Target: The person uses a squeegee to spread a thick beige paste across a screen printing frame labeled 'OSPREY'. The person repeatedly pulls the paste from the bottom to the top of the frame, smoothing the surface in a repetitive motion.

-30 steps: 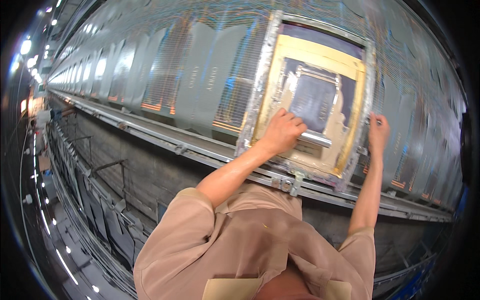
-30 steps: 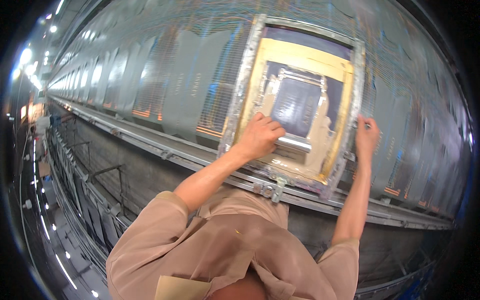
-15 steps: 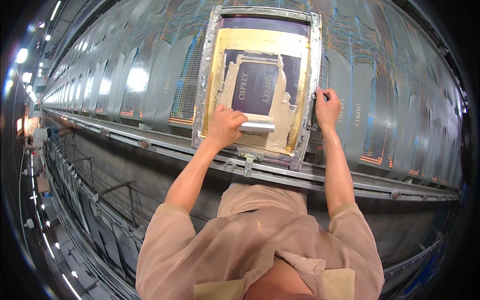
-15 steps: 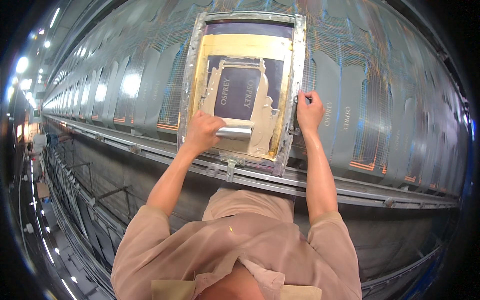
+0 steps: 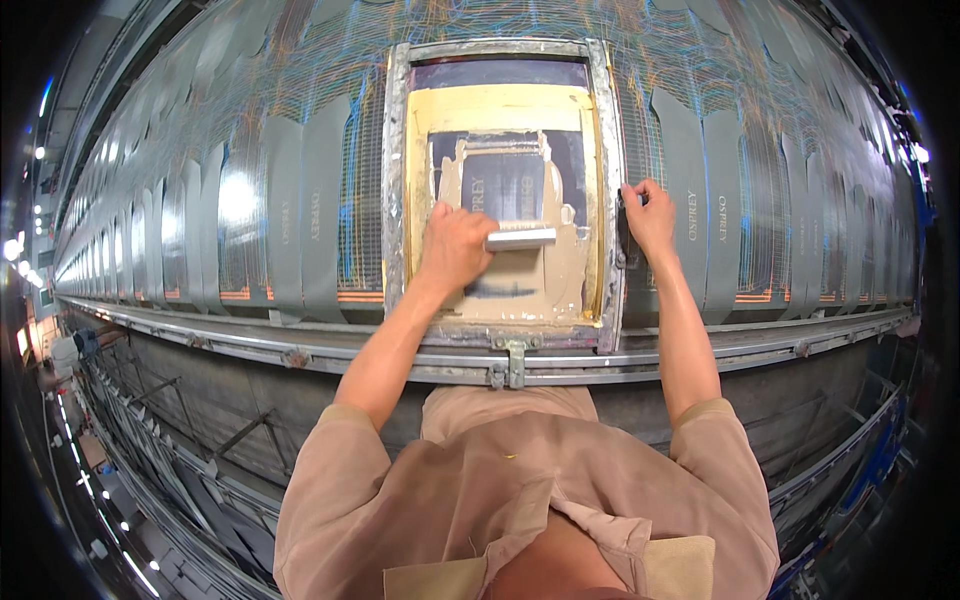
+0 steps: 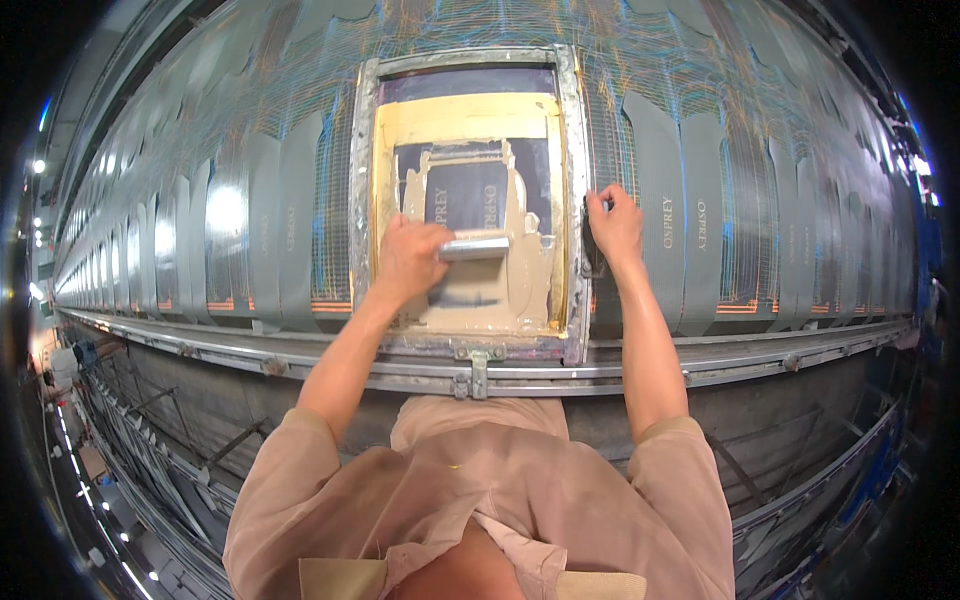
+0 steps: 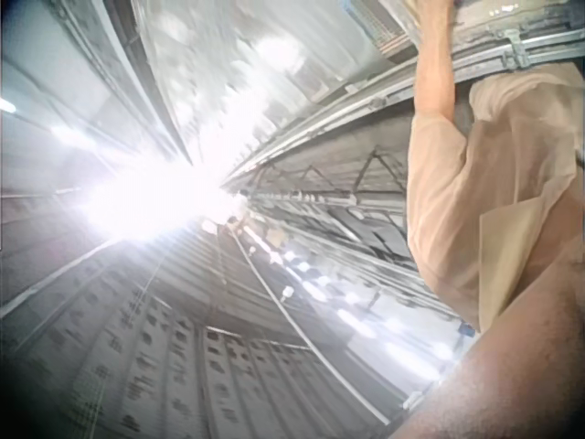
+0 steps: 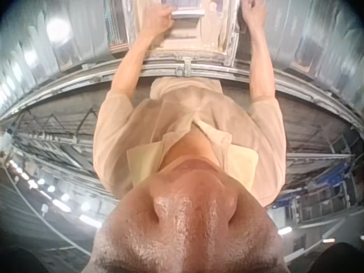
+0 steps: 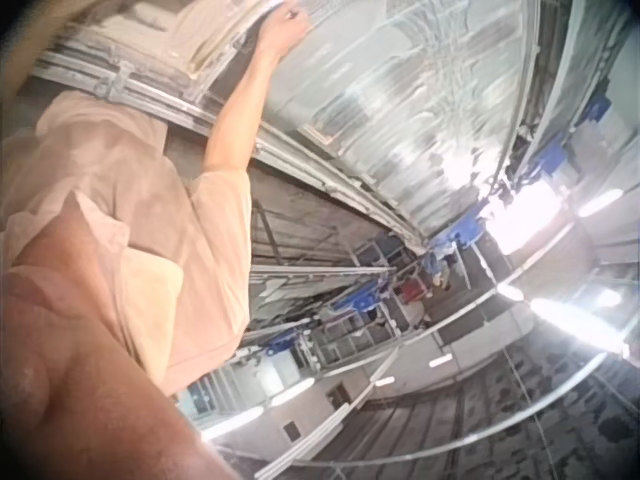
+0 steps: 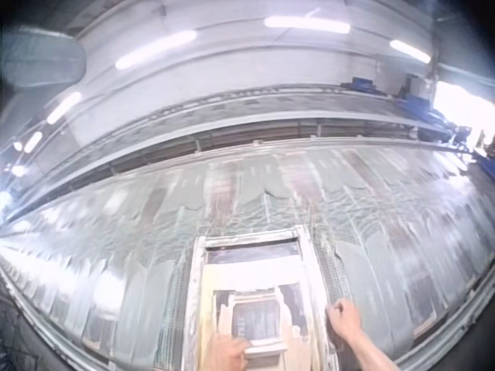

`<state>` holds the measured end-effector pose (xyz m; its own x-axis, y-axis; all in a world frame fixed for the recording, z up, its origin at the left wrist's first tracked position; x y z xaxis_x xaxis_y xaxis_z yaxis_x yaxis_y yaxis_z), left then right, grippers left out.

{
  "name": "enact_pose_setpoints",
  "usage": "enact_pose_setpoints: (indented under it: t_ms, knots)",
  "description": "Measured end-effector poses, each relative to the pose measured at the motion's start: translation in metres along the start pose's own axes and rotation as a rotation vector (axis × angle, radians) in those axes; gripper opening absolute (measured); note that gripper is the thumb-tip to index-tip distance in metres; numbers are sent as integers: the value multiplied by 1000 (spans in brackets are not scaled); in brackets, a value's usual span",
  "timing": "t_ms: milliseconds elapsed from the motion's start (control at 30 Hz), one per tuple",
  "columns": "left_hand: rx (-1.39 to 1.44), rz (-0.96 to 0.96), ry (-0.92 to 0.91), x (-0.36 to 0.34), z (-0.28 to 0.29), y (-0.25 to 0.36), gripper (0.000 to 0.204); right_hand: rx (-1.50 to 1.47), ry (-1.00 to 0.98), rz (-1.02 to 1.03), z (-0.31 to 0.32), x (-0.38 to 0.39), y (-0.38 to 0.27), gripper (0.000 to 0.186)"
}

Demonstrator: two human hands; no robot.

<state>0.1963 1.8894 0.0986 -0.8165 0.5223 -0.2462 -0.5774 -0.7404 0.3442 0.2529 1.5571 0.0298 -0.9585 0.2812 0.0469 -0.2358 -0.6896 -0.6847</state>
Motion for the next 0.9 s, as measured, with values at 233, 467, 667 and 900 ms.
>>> enact_pose_setpoints:
  t_ms: [233, 467, 667, 900]
  knots:
    - [3, 44, -115, -102, 12, -77, 21, -81, -443, 465, -9, -50, -146, 39]
    - [61, 52, -75, -98, -4, -82, 18, 330, -510, 613, -57, -41, -157, 17]
    - [142, 45, -72, 20, -3, 9, 28, 301, -539, 652, -26, 94, -119, 26]
    - [41, -23, -75, -26, 4, -24, 25, 338, -464, 682, -28, 44, -138, 15]
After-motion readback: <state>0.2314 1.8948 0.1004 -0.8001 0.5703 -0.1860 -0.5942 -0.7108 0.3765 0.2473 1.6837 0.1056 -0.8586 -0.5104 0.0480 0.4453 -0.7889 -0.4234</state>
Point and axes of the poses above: each hand's wrist, its own x-axis away from the middle knuckle, its own z-axis out of the back of the hand, y = z × x, the point moved 1 cm from there along -x, towards the middle knuckle, and after that the axes turned 6 degrees about -z, right-handed, at the moved point
